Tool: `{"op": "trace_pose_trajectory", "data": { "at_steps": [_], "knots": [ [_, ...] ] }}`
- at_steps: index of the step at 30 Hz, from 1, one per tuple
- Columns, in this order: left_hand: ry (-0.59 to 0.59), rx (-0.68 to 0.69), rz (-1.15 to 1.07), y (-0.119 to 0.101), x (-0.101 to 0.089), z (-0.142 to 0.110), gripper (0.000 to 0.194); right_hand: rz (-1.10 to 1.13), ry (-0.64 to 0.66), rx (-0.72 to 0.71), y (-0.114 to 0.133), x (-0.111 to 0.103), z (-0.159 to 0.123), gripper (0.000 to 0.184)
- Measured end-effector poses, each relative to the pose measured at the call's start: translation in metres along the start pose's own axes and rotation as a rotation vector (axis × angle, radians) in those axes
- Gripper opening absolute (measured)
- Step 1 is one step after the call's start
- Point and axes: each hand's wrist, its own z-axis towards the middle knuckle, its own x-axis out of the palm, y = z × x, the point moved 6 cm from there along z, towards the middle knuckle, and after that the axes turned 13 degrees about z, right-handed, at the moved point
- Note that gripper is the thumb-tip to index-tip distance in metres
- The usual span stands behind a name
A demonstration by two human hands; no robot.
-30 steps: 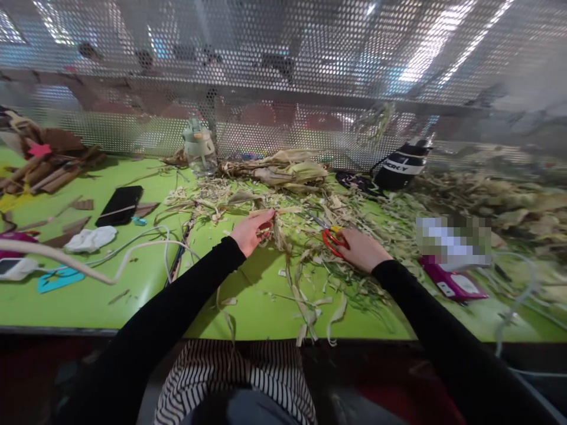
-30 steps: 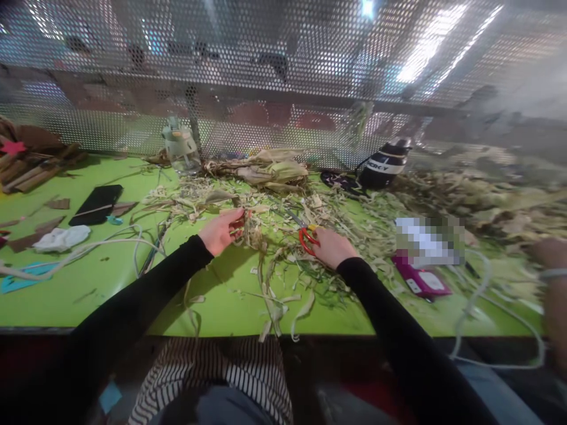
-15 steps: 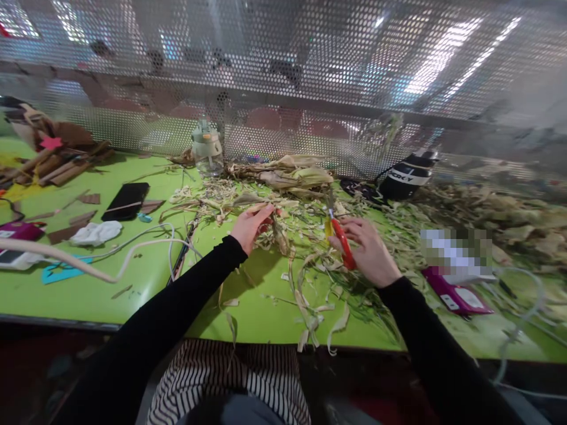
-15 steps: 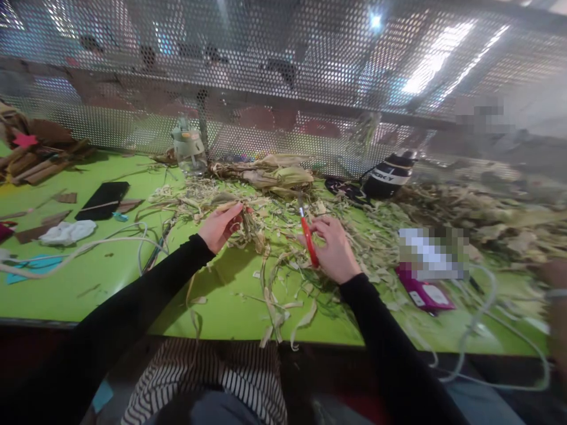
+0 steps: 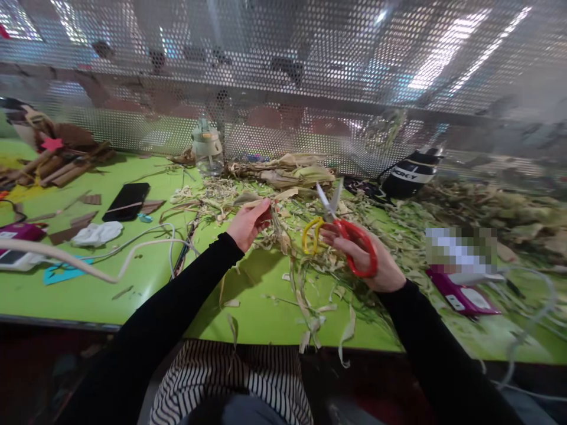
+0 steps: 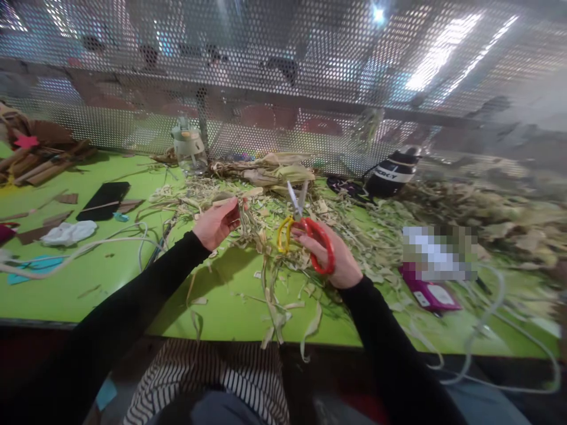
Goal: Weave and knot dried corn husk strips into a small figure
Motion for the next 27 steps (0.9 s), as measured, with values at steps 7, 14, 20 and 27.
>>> {"op": "trace_pose_trajectory", "data": {
  "at_steps": [7,14,20,27],
  "knots": [
    [0.115,0.004,0.030,0.002,0.007,-0.004,0.015,0.440,0.081,0.165,-0.012,0.028,-0.010,0.025],
    [0.065,0.048,0.028,-0.007,0.005,-0.006,0.021,0.318,-0.055,0.042,0.024,0.026,-0.023,0.050],
    [0.240,0.120,-0.013,-0.010,0.010,-0.009,0.020,0.611,0.344,0.308,0.006,0.067,-0.072,0.048],
    [0.400,0.097,0.009,-0.007,0.019,-0.018,0.032,0.787,0.413,0.388,-0.009,0.090,-0.092,0.050]
  ]
}}
